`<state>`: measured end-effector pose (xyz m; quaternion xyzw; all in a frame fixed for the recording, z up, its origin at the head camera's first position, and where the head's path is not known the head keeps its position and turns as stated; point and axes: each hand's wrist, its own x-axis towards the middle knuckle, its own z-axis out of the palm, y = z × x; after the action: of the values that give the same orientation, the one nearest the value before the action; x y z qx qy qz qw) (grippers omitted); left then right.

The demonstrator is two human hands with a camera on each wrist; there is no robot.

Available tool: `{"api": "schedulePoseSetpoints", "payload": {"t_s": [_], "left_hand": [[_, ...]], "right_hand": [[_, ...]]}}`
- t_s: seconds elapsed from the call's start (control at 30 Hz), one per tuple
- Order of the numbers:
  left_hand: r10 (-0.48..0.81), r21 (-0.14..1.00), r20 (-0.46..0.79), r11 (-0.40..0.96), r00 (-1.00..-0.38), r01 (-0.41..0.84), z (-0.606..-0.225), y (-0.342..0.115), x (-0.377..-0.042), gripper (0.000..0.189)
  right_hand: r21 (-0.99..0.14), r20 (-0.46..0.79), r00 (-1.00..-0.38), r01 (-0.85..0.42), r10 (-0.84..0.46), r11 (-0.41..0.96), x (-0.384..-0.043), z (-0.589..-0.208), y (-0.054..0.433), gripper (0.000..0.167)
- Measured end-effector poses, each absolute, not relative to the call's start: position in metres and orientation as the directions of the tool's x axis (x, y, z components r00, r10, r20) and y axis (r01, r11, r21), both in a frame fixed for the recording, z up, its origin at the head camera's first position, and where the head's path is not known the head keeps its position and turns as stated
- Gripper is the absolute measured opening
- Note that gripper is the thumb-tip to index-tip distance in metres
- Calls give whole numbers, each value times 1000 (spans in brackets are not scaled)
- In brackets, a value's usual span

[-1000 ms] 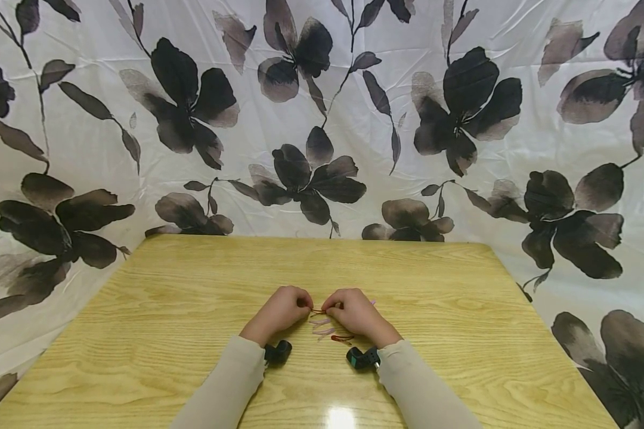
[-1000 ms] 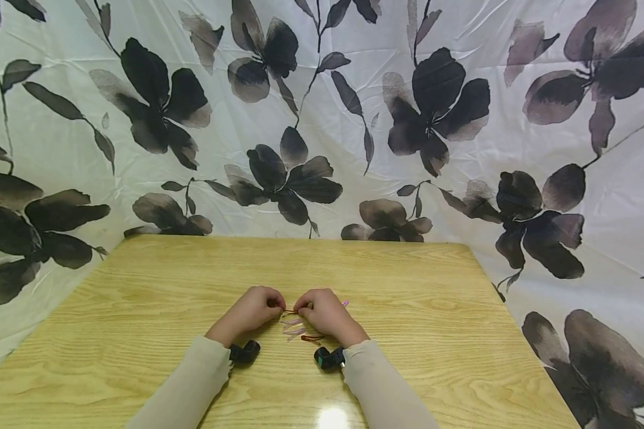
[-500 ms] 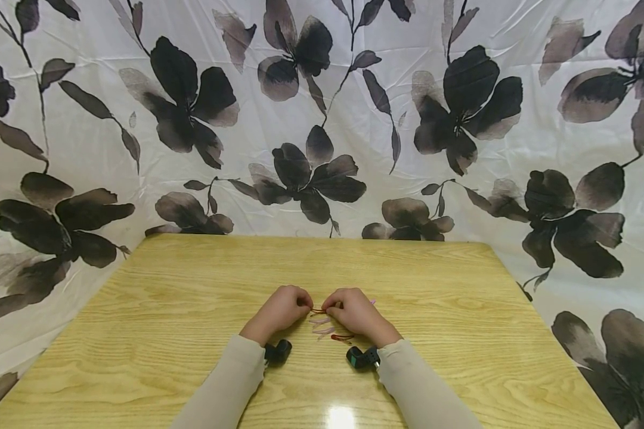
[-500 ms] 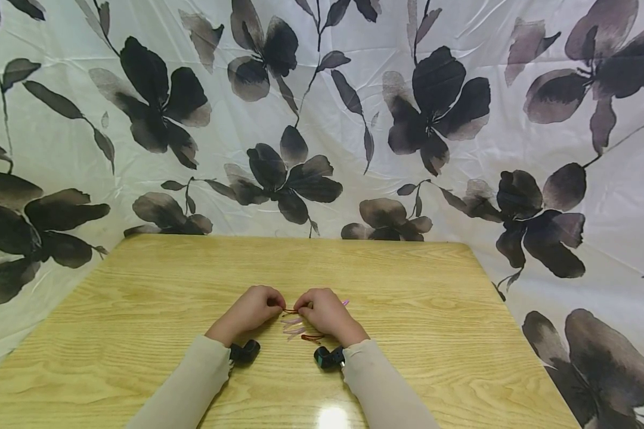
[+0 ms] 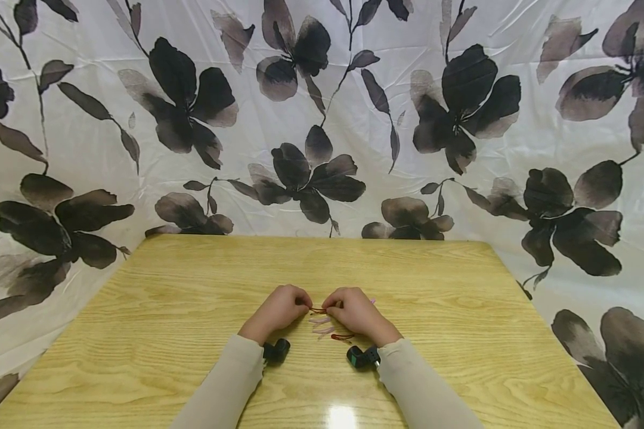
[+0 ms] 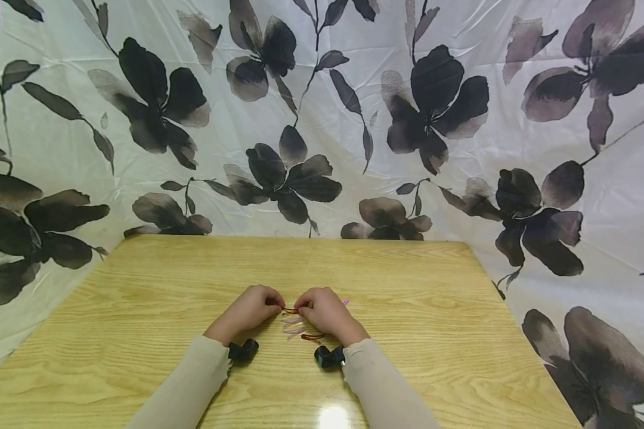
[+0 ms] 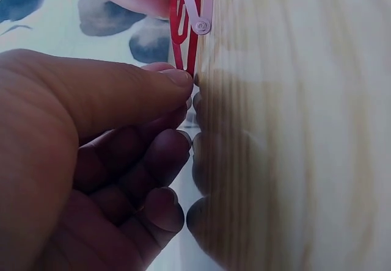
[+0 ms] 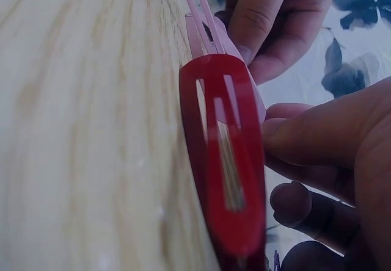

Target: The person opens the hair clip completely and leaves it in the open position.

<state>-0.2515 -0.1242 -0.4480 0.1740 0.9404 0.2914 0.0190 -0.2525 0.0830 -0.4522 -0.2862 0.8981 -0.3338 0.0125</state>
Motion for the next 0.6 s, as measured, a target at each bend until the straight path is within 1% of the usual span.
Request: {"api": "schedulePoseSetpoints", "payload": {"t_s": [0.33, 0.6], "left_hand": [[330, 580, 62, 756, -942, 303, -442, -122, -249, 8], [347, 597, 60, 739, -936, 312, -437, -118, -248, 6]], "right_hand": [[-595, 189, -844, -505, -502, 625, -254, -450, 86, 14], [-597, 179, -856, -486, -485, 638, -253, -440, 90, 15]]}}
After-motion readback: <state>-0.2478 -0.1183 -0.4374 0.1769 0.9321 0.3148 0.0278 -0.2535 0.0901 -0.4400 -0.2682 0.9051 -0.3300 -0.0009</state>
